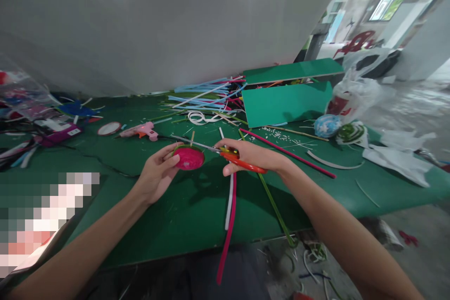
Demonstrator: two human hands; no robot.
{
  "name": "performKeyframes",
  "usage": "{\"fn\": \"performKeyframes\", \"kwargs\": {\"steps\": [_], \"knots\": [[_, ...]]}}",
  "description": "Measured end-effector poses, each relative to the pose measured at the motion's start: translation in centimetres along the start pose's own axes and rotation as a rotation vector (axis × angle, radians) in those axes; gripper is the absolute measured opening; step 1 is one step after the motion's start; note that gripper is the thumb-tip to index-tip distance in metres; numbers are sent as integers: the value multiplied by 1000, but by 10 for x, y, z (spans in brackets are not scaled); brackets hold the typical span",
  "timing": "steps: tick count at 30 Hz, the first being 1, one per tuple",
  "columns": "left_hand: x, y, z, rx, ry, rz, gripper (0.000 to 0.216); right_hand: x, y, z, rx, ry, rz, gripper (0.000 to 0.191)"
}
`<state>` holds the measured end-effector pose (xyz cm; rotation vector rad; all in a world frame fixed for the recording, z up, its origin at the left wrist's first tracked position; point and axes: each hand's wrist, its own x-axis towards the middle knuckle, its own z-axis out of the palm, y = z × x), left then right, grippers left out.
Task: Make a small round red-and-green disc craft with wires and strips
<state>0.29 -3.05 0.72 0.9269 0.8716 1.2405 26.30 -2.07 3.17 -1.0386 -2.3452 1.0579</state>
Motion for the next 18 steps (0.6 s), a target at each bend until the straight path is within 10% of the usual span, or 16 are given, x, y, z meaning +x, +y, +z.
{"fn": "performKeyframes", "kwargs": {"steps": [18], "knots": [[0, -2, -1, 49, -26, -2, 39, 3, -4, 6, -79, 75, -31, 60]]}}
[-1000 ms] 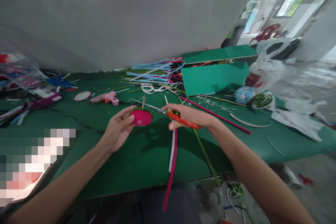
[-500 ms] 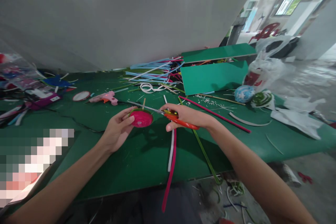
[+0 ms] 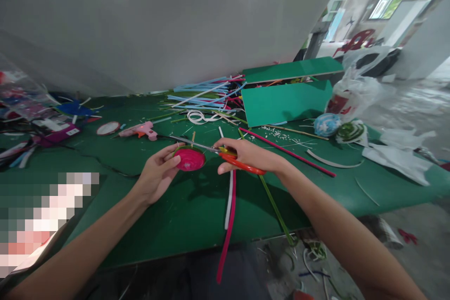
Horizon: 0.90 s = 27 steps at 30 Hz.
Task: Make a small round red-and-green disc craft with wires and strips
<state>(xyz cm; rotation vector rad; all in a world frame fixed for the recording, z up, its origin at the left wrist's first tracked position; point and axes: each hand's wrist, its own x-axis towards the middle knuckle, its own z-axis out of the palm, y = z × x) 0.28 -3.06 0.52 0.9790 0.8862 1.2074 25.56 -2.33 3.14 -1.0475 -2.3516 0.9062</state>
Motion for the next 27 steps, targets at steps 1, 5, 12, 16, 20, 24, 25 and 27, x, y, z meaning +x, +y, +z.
{"fn": "performKeyframes", "kwargs": {"steps": [1, 5, 12, 16, 20, 24, 25, 27], "knots": [[0, 0, 0, 1, -1, -2, 40, 1, -1, 1, -32, 18, 3, 58], [1, -1, 0, 5, -7, 4, 40, 2, -8, 5, -234, 98, -29, 54], [1, -1, 0, 7, -14, -12, 40, -1, -12, 10, -444, 148, -139, 55], [0, 0, 0, 10, -18, -19, 40, -2, -11, 14, -519, 150, -128, 56], [0, 0, 0, 14, -37, -18, 39, -1, -10, 19, -560, 222, -87, 52], [-1, 1, 0, 30, -57, -18, 39, 3, -9, 21, -412, 371, -81, 45], [-1, 1, 0, 35, -60, -13, 40, 4, -8, 20, -373, 413, -74, 43], [-1, 1, 0, 40, -51, 9, 40, 5, -7, 19, -292, 481, -45, 41]]}}
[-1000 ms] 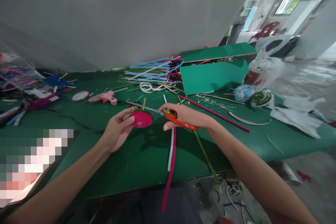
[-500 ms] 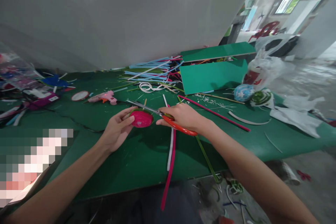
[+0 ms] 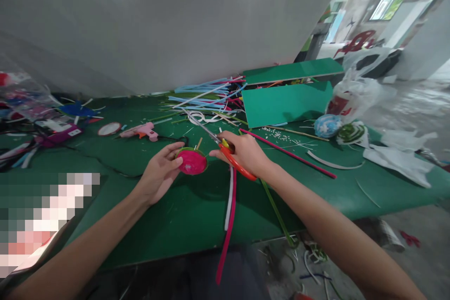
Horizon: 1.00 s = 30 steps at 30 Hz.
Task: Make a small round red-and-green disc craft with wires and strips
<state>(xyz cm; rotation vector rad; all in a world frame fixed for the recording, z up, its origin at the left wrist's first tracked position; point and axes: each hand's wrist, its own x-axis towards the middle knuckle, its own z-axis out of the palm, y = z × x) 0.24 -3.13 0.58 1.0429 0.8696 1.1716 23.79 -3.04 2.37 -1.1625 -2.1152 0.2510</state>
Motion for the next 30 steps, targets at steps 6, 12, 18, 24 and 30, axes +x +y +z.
{"fn": "performKeyframes", "kwargs": {"steps": [6, 12, 18, 24, 30], "knots": [[-1, -1, 5, 48, -4, 35, 39, 2, 0, 0, 752, -239, 224, 49], [-5, 1, 9, 103, -74, 0, 41, 3, -13, 12, 1076, -278, 274, 49], [-3, 1, 6, 70, -88, 18, 47, 3, -10, 24, 1127, -99, 324, 47], [-3, 0, 10, 120, -65, -10, 34, 2, -8, 29, 1134, -52, 339, 48], [-4, 0, 7, 22, -25, 26, 18, 4, -6, 17, 1079, -40, 272, 43]]}}
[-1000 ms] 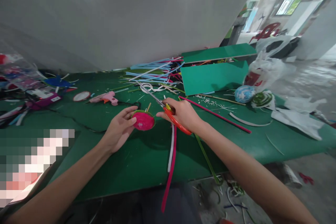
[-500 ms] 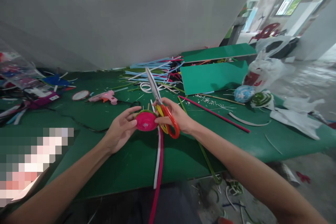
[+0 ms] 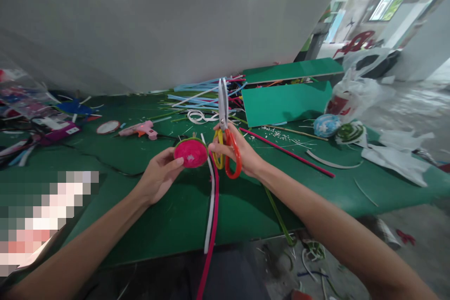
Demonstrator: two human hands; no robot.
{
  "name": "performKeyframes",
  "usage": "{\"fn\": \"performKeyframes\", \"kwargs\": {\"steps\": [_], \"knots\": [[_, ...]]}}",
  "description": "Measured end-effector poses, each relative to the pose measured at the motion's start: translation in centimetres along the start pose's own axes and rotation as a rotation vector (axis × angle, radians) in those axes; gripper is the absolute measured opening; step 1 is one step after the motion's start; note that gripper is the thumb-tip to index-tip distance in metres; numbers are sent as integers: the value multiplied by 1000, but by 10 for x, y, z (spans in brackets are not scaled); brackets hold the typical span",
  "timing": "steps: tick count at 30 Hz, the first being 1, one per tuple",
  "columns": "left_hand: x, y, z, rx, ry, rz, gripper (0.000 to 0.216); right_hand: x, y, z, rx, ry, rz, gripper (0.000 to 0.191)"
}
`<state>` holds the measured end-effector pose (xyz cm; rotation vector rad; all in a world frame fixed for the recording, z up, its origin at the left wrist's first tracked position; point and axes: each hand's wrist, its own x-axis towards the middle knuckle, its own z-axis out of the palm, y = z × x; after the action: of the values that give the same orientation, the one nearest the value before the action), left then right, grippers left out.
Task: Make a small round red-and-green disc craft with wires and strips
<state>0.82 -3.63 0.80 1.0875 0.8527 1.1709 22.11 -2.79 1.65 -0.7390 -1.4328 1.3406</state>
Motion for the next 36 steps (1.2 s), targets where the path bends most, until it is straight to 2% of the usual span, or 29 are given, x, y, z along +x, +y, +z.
{"fn": "performKeyframes", "kwargs": {"steps": [2, 5, 9, 12, 16, 36], "knots": [[0, 0, -2, -38, 13, -8, 17, 0, -6, -11, -43, -29, -10, 40], [0, 1, -4, -63, 6, -21, 18, -1, -17, -31, -216, -157, 53, 38], [1, 0, -5, -88, -18, 6, 19, -2, -26, -43, -584, -342, 90, 51], [1, 0, -5, -98, -28, 29, 19, -2, -27, -40, -657, -415, 99, 64], [1, 0, -6, -106, -33, 39, 16, -3, -27, -36, -667, -433, 107, 69], [2, -1, -5, -102, -41, 18, 18, -3, -28, -33, -732, -392, 64, 67]]}}
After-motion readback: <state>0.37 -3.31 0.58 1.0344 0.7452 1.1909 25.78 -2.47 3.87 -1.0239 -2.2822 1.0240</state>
